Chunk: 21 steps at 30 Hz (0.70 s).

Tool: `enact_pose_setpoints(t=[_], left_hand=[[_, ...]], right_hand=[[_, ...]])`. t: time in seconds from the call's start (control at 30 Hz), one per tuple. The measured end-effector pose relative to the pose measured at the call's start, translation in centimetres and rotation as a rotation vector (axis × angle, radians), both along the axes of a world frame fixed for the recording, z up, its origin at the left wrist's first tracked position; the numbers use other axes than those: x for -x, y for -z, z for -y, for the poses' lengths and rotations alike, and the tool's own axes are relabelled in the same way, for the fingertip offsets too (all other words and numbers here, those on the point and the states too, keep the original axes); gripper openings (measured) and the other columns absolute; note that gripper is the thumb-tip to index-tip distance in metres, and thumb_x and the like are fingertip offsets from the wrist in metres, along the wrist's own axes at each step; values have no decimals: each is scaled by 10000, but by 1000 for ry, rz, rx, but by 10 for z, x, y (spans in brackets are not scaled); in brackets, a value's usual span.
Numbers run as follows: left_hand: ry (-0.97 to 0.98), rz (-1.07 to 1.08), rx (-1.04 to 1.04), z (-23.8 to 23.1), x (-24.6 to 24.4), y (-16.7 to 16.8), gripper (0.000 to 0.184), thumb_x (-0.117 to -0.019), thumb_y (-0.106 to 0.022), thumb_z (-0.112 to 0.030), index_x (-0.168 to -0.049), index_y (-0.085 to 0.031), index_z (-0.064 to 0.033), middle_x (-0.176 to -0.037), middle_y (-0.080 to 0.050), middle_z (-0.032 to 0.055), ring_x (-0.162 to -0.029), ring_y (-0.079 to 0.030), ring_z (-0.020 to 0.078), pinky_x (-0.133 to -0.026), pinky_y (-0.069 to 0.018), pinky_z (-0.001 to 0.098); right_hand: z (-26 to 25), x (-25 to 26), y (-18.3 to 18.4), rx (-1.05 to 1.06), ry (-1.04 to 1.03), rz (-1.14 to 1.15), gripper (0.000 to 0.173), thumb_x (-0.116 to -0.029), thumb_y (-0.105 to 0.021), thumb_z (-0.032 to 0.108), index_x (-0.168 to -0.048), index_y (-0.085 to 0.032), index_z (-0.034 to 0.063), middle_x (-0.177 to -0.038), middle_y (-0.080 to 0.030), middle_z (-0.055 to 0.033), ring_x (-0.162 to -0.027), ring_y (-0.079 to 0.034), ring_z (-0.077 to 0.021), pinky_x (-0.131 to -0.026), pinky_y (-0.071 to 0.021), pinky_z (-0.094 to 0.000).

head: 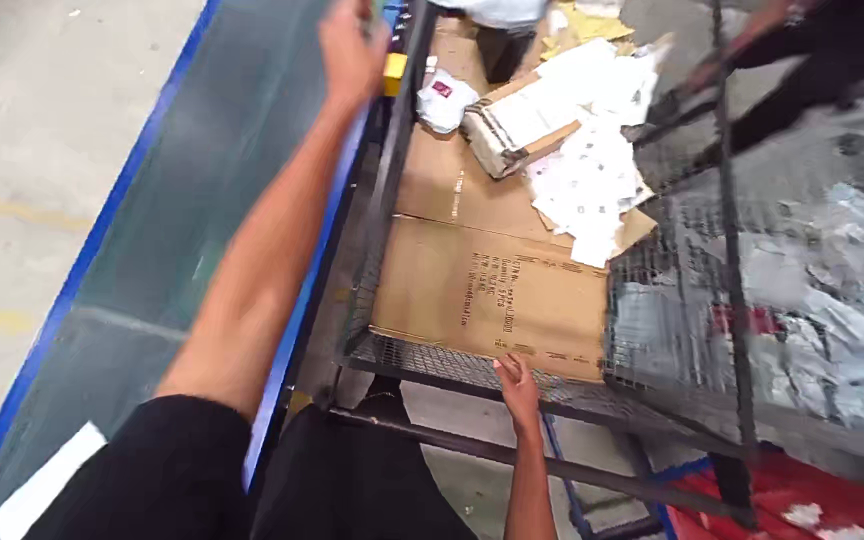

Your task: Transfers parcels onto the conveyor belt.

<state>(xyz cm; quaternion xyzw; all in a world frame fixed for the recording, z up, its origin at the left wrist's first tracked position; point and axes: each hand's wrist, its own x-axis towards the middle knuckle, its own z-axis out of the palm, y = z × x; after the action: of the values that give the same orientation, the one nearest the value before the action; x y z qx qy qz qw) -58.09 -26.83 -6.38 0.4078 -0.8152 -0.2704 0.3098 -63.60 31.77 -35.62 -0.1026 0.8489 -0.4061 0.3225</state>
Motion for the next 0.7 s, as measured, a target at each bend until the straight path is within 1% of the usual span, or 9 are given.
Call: enact_pose_setpoints(t=[0.07, 0.13, 0.2, 0.23, 0.33, 0.43, 0.57, 0.63, 0.7], left_hand=[[71, 10, 103, -69, -49, 74, 307, -988, -603, -156, -1231, -661, 22, -1174, -708, 158, -1099, -686, 224, -999, -552, 390], [68, 134, 15, -145, -130, 141, 319, -1001, -625, -158, -1281, -649, -7, -1270, -674, 152, -1210, -641, 251, -1071, -513, 421], [-129, 273, -104, -195, -231, 190, 380, -1012, -620, -213, -1350, -622, -39, -1358, -639, 136, -1294, -597, 249, -1116, -484, 424], [-291, 321, -154, -214, -288, 200, 397, -1017, -606, -226, -1367, -609, -39, -1378, -625, 145, -1309, -583, 260, -1123, -474, 436], [-773, 403, -231, -270, -457, 195, 413, -1026, -575, -212, -1368, -590, 19, -1362, -623, 210, -1289, -593, 330, -1119, -463, 496], [-1110, 412, -310, -345, -583, 177, 393, -1020, -558, -168, -1347, -589, 48, -1337, -627, 238, -1264, -604, 358, -1107, -468, 511], [-1320, 355, -451, -456, -652, 176, 445, -1005, -587, -185, -1380, -555, 52, -1383, -580, 271, -1312, -554, 396, -1132, -431, 537], [-1377, 338, -435, -507, -667, 177, 493, -994, -619, -210, -1404, -537, 49, -1428, -542, 280, -1357, -514, 406, -1152, -413, 539], [-1518, 438, -282, -560, -687, 169, 497, -989, -634, -245, -1395, -564, 33, -1455, -526, 276, -1403, -473, 403, -1183, -380, 523]], right_hand=[[7, -7, 8, -17, -120, -95, 554, -961, -704, 200, -1434, -510, -13, -1235, -698, -199, -1121, -692, -305, -982, -555, -514], [20, -18, 12, 5, -231, -153, 486, -976, -681, 185, -1388, -550, -37, -1227, -691, -224, -1102, -692, -319, -954, -557, -520], [44, -19, 7, 5, -362, -175, 456, -992, -656, 192, -1370, -559, -43, -1225, -690, -225, -1117, -687, -317, -974, -549, -516], [64, -20, 3, 6, -448, -195, 455, -991, -656, 208, -1360, -569, -42, -1211, -693, -226, -1114, -684, -328, -973, -544, -528], [142, -50, -15, 83, -735, -277, 474, -980, -672, 280, -1329, -604, -33, -1198, -699, -229, -1112, -684, -350, -976, -533, -552], [254, -132, -52, 241, -1127, -326, 553, -979, -663, 376, -1371, -585, -7, -1237, -689, -207, -1166, -664, -327, -1027, -511, -548], [393, -300, -85, 385, -1610, -411, 638, -941, -672, 503, -1396, -579, 66, -1282, -670, -153, -1214, -626, -322, -1040, -482, -576], [443, -382, -88, 386, -1758, -432, 676, -900, -740, 484, -1406, -566, 70, -1343, -622, -201, -1247, -589, -401, -1018, -463, -652], [484, -454, -83, 360, -1893, -489, 787, -848, -813, 451, -1445, -510, 37, -1436, -518, -285, -1302, -513, -501, -1016, -417, -730]])
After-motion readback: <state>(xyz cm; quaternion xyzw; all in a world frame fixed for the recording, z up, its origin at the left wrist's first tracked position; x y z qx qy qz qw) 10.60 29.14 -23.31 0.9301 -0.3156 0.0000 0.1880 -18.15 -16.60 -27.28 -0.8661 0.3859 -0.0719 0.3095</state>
